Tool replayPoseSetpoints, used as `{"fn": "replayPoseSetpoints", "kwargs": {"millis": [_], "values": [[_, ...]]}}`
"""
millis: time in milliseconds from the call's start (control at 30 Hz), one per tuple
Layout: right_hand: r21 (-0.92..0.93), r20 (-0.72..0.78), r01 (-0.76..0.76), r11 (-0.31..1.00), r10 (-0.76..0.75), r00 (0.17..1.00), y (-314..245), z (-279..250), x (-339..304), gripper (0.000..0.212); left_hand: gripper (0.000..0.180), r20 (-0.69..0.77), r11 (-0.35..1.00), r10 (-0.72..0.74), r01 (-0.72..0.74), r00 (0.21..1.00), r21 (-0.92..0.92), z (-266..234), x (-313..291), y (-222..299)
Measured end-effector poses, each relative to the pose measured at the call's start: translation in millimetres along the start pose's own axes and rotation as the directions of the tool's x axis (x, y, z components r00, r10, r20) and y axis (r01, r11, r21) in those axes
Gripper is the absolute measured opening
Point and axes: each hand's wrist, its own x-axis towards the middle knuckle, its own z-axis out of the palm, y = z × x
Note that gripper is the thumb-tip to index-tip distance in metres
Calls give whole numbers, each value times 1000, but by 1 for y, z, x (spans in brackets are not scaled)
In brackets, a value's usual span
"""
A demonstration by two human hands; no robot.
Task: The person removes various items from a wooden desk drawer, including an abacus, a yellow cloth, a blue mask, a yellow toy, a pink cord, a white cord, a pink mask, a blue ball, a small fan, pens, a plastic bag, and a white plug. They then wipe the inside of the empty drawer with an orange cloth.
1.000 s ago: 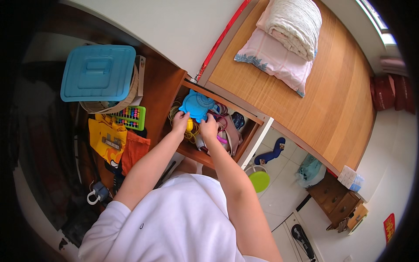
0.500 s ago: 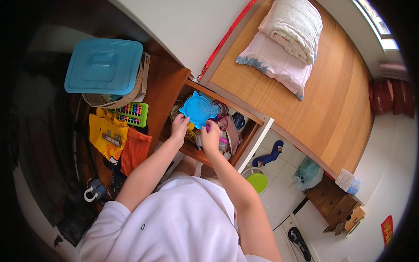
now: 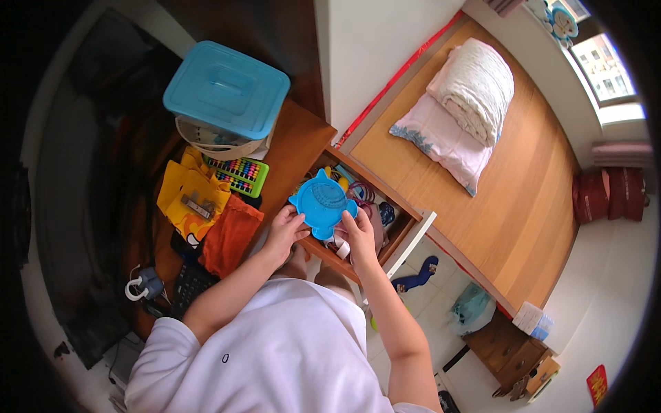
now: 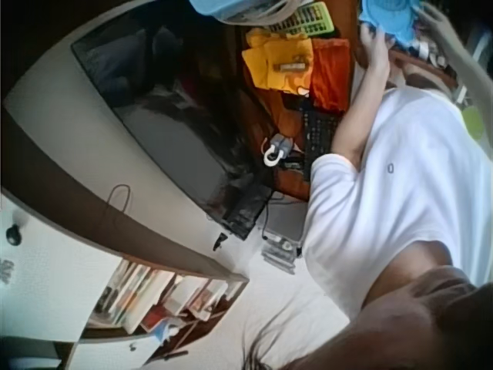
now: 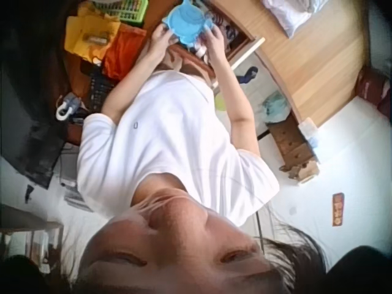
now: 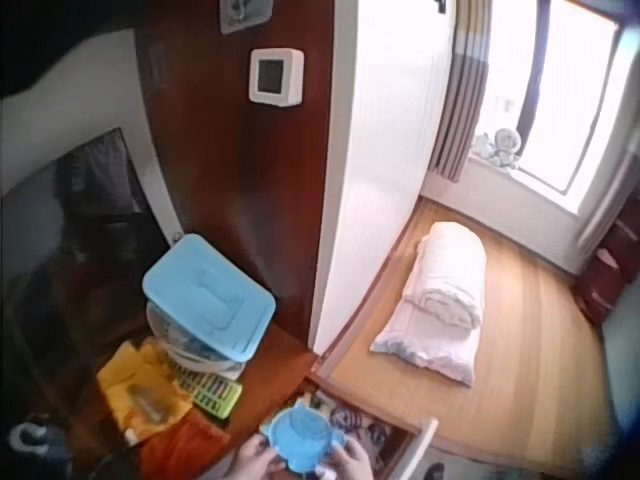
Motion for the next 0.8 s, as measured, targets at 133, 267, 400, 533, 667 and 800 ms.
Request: {"fn": "replayPoseSetpoints", "kwargs": {"millis": [133,267,400,533,667,800], "values": [[-45,73,40,998,-36,997,10,24,-1,19,15,-26,996,79,-80,997,-39,-24,-26,16],[-140,164,61,988,-37,986,21,60,-4,20,17,-81,983,159,-166,984,-83,-58,-47,24],[-367,235,59,928,32,971,30,107,-8,17,18,-240,955,241,-273,940,-112,-98,-64,28],[-462,367,98,881,90,926,62,138,10,17,23,-372,925,280,-352,885,-143,-146,-74,30],[-507,431,171,845,76,899,88,187,21,25,31,-519,898,288,-415,805,-145,-191,-73,28],[-578,448,187,795,117,886,110,229,39,32,35,-612,909,297,-413,733,-52,-229,-63,39]]}}
